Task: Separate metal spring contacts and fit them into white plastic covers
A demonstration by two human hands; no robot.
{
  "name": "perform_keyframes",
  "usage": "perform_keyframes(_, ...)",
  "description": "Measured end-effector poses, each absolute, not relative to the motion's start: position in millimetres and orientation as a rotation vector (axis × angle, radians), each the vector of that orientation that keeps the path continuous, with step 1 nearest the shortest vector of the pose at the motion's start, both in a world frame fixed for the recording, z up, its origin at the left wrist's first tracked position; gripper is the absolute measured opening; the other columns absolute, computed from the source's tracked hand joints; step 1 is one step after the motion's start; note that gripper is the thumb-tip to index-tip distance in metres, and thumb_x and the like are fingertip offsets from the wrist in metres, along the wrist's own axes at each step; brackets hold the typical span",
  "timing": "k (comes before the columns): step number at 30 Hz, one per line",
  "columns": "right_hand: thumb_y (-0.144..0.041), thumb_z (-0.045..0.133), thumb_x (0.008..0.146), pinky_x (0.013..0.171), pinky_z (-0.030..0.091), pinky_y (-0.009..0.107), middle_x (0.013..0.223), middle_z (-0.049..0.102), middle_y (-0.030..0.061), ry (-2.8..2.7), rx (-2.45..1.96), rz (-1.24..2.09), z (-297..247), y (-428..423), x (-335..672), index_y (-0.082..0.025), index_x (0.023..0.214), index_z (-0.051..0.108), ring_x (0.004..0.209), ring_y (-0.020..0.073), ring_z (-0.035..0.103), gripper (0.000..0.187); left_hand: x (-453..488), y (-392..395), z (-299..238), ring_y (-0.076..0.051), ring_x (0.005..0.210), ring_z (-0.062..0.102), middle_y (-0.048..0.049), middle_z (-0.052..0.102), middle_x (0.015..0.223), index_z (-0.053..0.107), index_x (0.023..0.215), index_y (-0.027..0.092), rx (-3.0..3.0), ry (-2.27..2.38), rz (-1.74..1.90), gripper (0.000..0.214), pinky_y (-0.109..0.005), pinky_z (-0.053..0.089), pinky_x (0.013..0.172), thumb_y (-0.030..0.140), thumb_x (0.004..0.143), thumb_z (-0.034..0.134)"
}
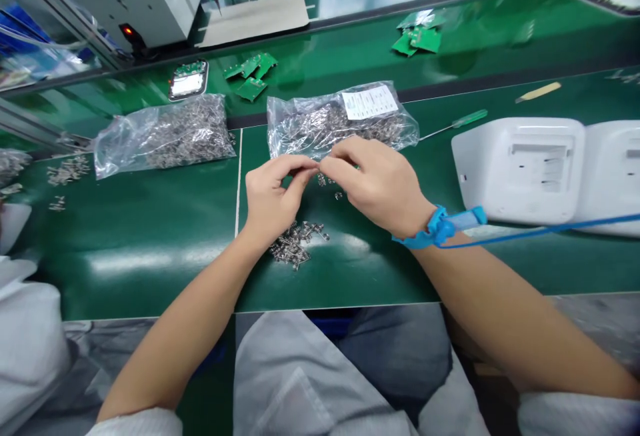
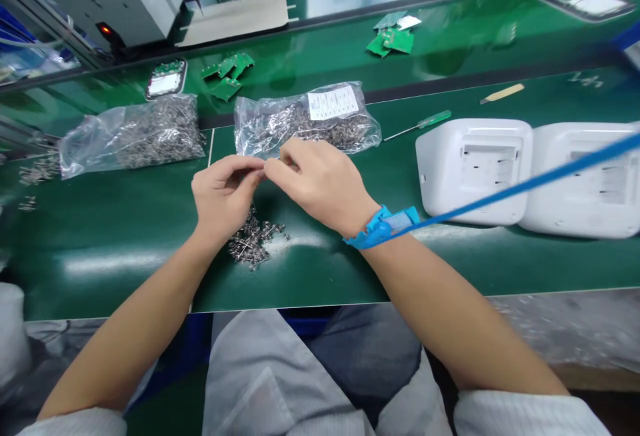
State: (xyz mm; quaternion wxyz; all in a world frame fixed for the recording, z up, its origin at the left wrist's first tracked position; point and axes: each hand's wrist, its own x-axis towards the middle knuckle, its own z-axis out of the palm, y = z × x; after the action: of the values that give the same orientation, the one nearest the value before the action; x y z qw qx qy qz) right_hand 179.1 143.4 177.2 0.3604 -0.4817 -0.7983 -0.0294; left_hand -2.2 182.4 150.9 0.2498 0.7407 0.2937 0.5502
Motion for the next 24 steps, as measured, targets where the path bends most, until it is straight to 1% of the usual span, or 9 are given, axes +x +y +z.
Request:
perform_keyframes(2,-0.014,0.043,0.097,0.065,0.045,0.031,0.077,0.062,0.0038,-2.106,-1.236,-0.167,175.1,141.3,178.8,-0.024,0.087,0.066,0.069,0.0165,0.054,0.027,-0.9,183.2,151.1,-0.012,0.073,0.070,0.0011,0.076,0.083,0.075,0.087,0.023,1.877,0.804,1.463,0.003,-0.026,0.059,0.071,0.026,0.087,0.075)
perform_keyframes(5,-0.016,0.044,0.097,0.070,0.049,0.032,0.085,0.068,0.0046,-2.085,-1.123,-0.112,173.5,140.2,177.6,-0.023,0.092,0.066,0.079,0.0183,0.061,0.023,0.8,184.5,152.1,-0.011,0.068,0.068,0.0009,0.073,0.077,0.074,0.084,0.021,1.700,0.788,1.405,0.013,-0.025,0.057,0.065,0.033,0.083,0.080)
perform_keyframes(8,-0.020,0.054,0.094,0.073,0.051,0.034,0.084,0.069,0.0046,-1.978,-1.074,0.030,176.6,139.6,174.4,-0.022,0.083,0.063,0.081,0.0190,0.064,0.014,1.4,184.6,152.2,-0.011,0.067,0.068,0.0002,0.073,0.078,0.073,0.083,0.021,1.625,0.802,1.385,0.015,-0.025,0.058,0.066,0.033,0.081,0.082)
perform_keyframes(11,-0.028,0.063,0.093,0.064,0.051,0.031,0.075,0.067,0.0011,-1.804,-1.151,0.389,179.9,139.9,171.5,-0.022,0.082,0.061,0.068,0.0154,0.063,0.013,0.4,183.5,150.6,-0.013,0.074,0.071,-0.0006,0.075,0.083,0.073,0.086,0.022,1.736,0.814,1.455,0.014,-0.027,0.059,0.072,0.034,0.085,0.078)
perform_keyframes(14,-0.043,0.065,0.094,0.053,0.050,0.026,0.070,0.067,-0.0004,-1.601,-1.146,0.900,179.1,142.6,170.3,-0.022,0.086,0.059,0.056,0.0119,0.061,0.024,-1.8,182.0,149.7,-0.014,0.079,0.071,-0.0003,0.077,0.086,0.074,0.089,0.023,2.025,0.808,1.574,0.007,-0.028,0.059,0.076,0.030,0.090,0.072)
perform_keyframes(16,-0.046,0.066,0.093,0.051,0.050,0.025,0.069,0.067,0.0001,-1.528,-1.126,1.019,177.0,144.5,170.2,-0.020,0.086,0.059,0.054,0.0111,0.061,0.028,-2.7,180.8,150.2,-0.014,0.078,0.071,0.0005,0.077,0.086,0.074,0.090,0.024,2.187,0.795,1.605,0.005,-0.028,0.058,0.075,0.025,0.091,0.070)
perform_keyframes(18,-0.041,0.068,0.092,0.055,0.052,0.026,0.072,0.068,0.0005,-1.553,-1.143,0.853,174.4,145.0,170.1,-0.020,0.086,0.061,0.058,0.0121,0.062,0.022,-2.6,179.3,151.0,-0.014,0.078,0.072,0.0008,0.078,0.086,0.075,0.090,0.025,2.256,0.798,1.603,0.007,-0.029,0.058,0.075,0.023,0.092,0.068)
perform_keyframes(21,-0.026,0.061,0.095,0.074,0.058,0.034,0.090,0.074,0.0046,-1.706,-1.163,0.349,168.9,143.2,169.4,-0.022,0.098,0.068,0.080,0.0184,0.070,0.009,-0.1,178.4,150.8,-0.014,0.080,0.072,0.0003,0.078,0.088,0.075,0.090,0.024,2.185,0.871,1.582,0.006,-0.029,0.059,0.077,0.025,0.092,0.069)
perform_keyframes(24,-0.019,0.050,0.098,0.090,0.056,0.040,0.107,0.077,0.0065,-1.848,-1.119,-0.016,162.9,141.6,170.5,-0.024,0.109,0.072,0.100,0.0228,0.071,0.025,2.2,182.1,149.3,-0.013,0.073,0.070,0.0007,0.075,0.082,0.072,0.087,0.022,1.861,0.933,1.495,0.008,-0.026,0.058,0.071,0.030,0.088,0.075)
